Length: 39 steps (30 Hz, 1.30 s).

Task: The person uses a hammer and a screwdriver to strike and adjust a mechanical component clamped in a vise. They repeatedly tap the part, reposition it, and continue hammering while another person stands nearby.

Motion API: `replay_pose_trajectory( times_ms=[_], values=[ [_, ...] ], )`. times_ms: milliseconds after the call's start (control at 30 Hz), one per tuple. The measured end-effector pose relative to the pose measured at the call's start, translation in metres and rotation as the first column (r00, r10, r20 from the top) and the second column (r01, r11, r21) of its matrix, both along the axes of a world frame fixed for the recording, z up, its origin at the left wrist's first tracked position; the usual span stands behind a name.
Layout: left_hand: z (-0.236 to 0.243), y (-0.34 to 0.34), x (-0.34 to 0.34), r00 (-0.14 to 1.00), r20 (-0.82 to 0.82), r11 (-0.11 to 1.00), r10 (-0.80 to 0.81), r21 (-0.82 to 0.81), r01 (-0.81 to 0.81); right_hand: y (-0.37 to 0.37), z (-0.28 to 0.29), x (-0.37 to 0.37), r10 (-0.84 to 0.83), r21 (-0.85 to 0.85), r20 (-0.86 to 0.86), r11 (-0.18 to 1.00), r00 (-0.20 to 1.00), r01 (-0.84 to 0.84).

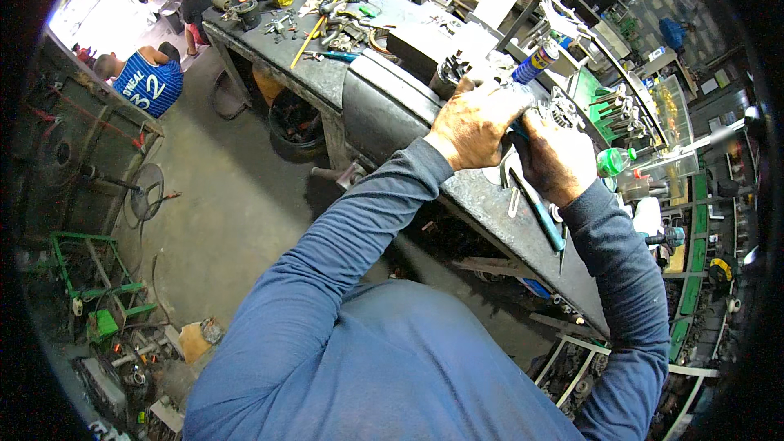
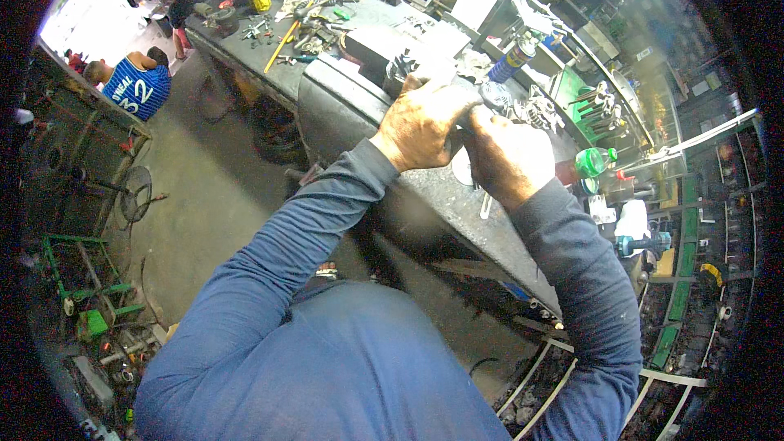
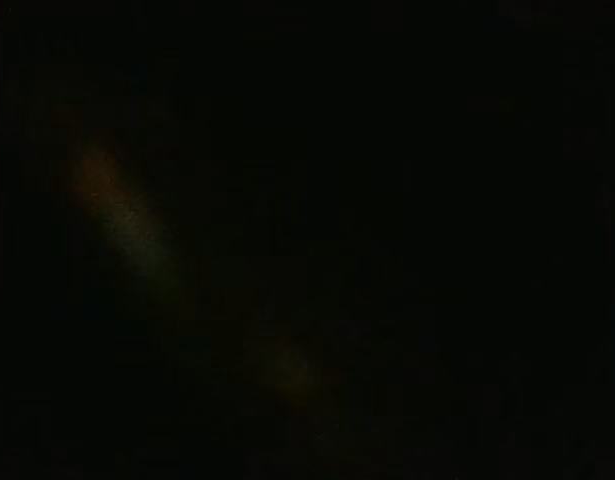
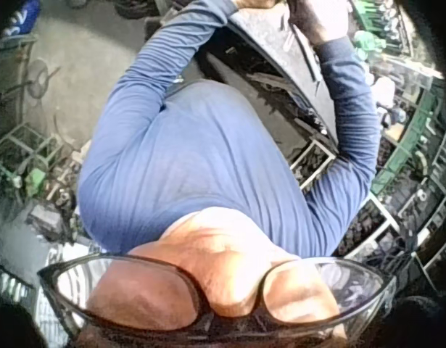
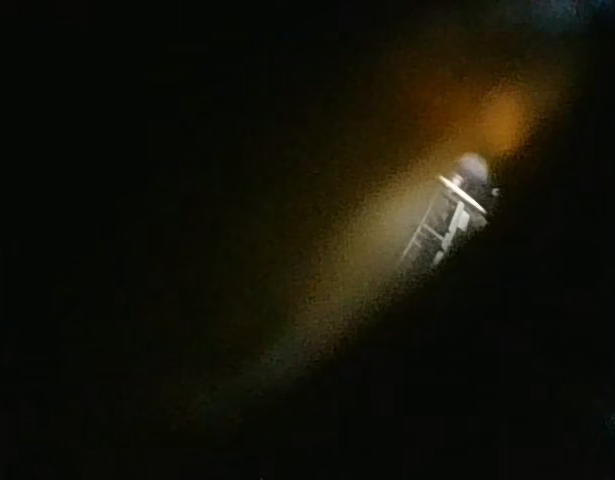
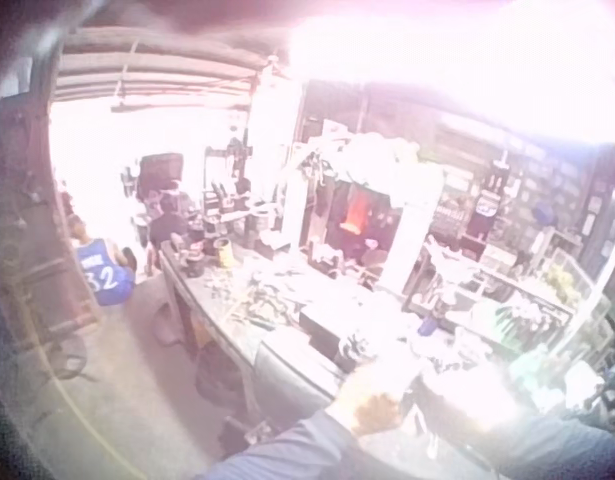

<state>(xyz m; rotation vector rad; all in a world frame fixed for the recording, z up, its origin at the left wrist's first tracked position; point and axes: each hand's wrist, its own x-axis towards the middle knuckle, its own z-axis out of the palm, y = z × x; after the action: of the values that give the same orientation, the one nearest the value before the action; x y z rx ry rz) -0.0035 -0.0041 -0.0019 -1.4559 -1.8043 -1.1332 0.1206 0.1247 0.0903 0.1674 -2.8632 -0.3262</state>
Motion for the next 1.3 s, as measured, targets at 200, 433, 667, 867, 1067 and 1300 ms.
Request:
replay_pose_trajectory(
  times_ms=[200,433,667,867,1067,1300],
  values=[
    [-0.003,-0.007,-0.003,0.998,0.055,0.994,-0.019,0.108,0.013,-0.037,0.013,0.001,-0.072,0.015,0.096,0.997,0.993,0.071],
    [0.002,-0.003,-0.005,0.996,0.091,1.000,0.021,0.000,-0.021,0.003,0.023,-0.021,0.064,0.053,0.173,0.996,0.983,-0.074],
    [-0.005,-0.005,-0.004,0.999,-0.046,0.999,0.016,0.051,-0.014,-0.030,0.001,0.006,-0.081,-0.013,-0.007,0.997,0.997,0.081],
    [-0.007,-0.009,-0.008,0.999,0.049,0.994,-0.023,0.106,0.018,-0.031,0.012,-0.004,0.022,0.012,0.059,1.000,0.998,-0.023],
    [0.001,-0.004,0.001,0.999,0.034,1.000,-0.006,-0.017,0.006,0.012,0.029,-0.018,0.137,0.009,0.112,0.990,0.984,-0.139],
    [0.004,-0.008,0.009,1.000,0.022,0.996,0.002,-0.089,0.000,-0.015,0.022,0.002,-0.028,0.044,0.068,0.999,0.997,0.025]
  ],
)
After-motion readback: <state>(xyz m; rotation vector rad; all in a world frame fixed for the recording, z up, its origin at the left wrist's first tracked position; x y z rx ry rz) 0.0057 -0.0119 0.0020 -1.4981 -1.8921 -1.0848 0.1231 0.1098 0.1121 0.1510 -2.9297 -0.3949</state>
